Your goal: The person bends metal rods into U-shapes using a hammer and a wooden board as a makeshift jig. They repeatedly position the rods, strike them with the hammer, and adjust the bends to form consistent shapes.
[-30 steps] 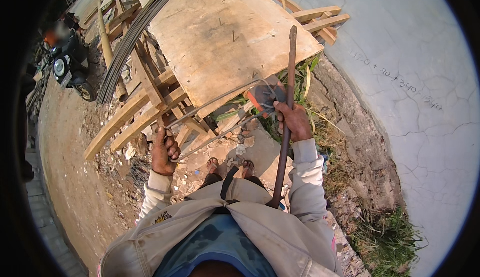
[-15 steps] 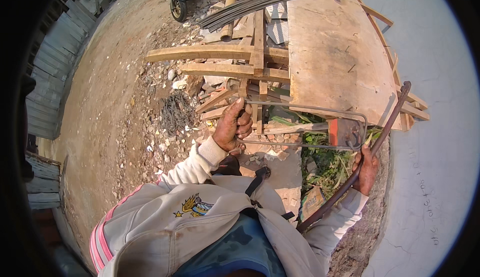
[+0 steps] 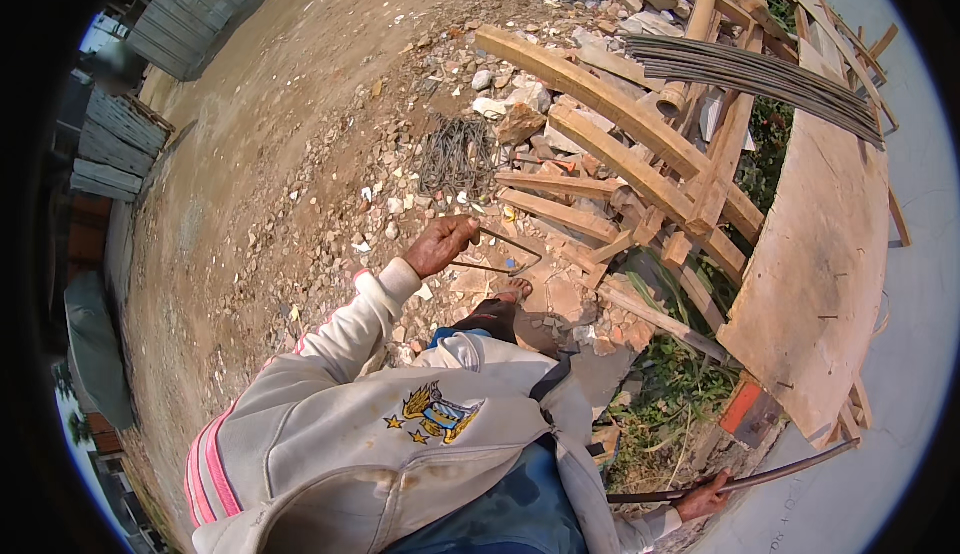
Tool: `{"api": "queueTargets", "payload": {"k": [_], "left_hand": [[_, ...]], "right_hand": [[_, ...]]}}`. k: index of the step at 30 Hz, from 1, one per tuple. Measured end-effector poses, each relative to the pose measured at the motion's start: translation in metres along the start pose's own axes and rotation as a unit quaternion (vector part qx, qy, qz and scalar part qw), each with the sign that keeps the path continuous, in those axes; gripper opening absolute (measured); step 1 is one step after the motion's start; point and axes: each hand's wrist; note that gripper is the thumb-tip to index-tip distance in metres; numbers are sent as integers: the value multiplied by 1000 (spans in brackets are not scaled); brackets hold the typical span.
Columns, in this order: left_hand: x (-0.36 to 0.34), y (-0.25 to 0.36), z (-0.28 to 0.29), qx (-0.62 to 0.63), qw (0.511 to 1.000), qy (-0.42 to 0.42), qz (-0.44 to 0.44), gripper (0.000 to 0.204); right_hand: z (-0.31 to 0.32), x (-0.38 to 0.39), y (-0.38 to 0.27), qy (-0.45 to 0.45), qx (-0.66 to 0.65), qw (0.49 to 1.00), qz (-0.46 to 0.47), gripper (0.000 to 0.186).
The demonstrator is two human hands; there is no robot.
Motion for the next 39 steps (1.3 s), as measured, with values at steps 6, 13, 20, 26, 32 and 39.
{"api": "queueTargets", "payload": {"k": [6, 13, 20, 26, 32, 39], "left_hand": [[-75, -119, 57, -206, 952, 223, 47, 41], [-203, -169, 223, -219, 889, 391, 101, 41], [-245, -215, 227, -397, 896, 120, 161, 49], [-178, -291, 124, -191, 936, 62, 289, 49], [-64, -281, -53, -117, 946, -186, 238, 43], [-61, -170, -133, -181, 925, -331, 51, 39]], "right_hand": [[-7, 36, 41, 94, -10, 994, -62, 37], [-29, 96, 40, 68, 64, 993, -72, 35], [-82, 146, 32, 19, 106, 989, -105, 34], [-111, 162, 35, -25, 123, 985, -118, 34], [-128, 159, 46, -73, 120, 983, -116, 33], [-127, 151, 70, -114, 100, 982, -113, 33]]}}
Point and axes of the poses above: each hand's wrist, its own x-axis away from the middle knuckle, its own z-axis out of the back of the hand, y = z × x, and after that the axes turned 1 degree about y, right-handed
